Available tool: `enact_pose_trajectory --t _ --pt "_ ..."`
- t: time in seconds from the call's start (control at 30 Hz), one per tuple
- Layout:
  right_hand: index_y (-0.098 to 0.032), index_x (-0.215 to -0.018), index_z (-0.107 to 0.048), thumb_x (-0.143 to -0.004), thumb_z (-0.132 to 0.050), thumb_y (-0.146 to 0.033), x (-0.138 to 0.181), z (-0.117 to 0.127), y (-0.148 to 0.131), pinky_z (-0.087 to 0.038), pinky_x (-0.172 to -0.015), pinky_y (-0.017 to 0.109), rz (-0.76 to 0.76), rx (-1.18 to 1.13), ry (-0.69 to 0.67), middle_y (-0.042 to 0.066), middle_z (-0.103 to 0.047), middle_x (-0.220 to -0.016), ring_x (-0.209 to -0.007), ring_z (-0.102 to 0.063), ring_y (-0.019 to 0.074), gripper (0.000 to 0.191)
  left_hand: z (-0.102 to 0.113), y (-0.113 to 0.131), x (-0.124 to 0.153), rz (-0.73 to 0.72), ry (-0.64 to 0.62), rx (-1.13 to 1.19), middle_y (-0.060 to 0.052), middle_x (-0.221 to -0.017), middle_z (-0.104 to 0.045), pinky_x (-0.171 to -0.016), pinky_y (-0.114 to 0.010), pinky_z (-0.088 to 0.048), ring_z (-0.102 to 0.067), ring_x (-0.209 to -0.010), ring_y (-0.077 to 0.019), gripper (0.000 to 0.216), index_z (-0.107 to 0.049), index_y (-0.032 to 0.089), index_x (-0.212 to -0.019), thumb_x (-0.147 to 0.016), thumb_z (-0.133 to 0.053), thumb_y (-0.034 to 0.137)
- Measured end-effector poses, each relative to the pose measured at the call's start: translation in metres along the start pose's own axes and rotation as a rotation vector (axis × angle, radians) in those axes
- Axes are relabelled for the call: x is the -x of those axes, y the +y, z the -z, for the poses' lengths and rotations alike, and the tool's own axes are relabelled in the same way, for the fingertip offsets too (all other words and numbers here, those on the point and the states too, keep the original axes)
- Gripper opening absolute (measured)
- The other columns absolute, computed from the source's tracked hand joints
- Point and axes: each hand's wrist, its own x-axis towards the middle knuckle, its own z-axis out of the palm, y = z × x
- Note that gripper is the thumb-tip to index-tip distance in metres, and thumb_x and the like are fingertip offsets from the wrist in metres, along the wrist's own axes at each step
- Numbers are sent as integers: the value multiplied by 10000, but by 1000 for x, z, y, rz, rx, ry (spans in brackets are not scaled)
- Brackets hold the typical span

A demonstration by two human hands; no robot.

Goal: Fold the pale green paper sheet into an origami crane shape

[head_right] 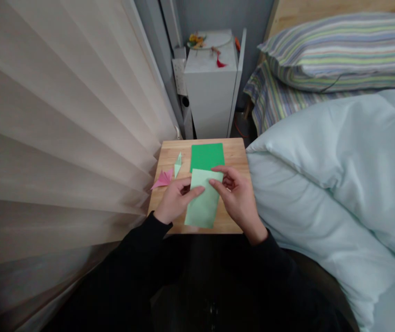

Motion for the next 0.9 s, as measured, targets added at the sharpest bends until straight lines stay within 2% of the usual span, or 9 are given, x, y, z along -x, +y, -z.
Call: enact_pose_trajectory --t 0.1,0.2,0.37,0.57,0.9 --pt "-289 -1004 -739 -761 -860 -395 0 -1 -1 -544 -680 339 -12 -12 48 4 -742 -916 -787 -665 196 291 -3 0 -1 -11 112 99 -57 -883 -795 -698 -273 -548 -708 -751 -170 216 -767 158 -919 -853 -739 361" --pt "-268 -977 -749 -765 -853 -390 -2 -1 -1 -548 -674 335 -14 4 72 10 -752 -900 -738 -653 178 266 -3 -2 -2 17 152 125 -64 -883 -802 -687 -270 -551 -720 -748 -177 247 -774 154 -961 -843 -752 370" --pt "-227 -911 -733 -716 -884 -396 -4 0 0 -570 -721 333 -52 -37 127 19 -764 -848 -749 -688 174 299 -2 -5 -2 13 151 105 -72 -885 -806 -668 -273 -555 -724 -751 -185 242 -793 148 -934 -838 -747 365" --pt "-199 -824 -721 -636 -922 -414 -7 2 -1 -537 -622 285 -123 -38 152 -2 -726 -697 -632 -643 142 349 -2 -5 -2 57 140 31 -57 -890 -805 -643 -257 -527 -710 -735 -174 262 -795 152 -946 -852 -722 387" --pt "-185 -757 -718 -600 -919 -382 -6 2 -10 -545 -624 294 -199 -18 189 5 -722 -654 -620 -659 149 322 -1 -4 -1 26 133 -18 -41 -798 -772 -613 -250 -464 -652 -670 -150 241 -792 152 -895 -862 -699 372"
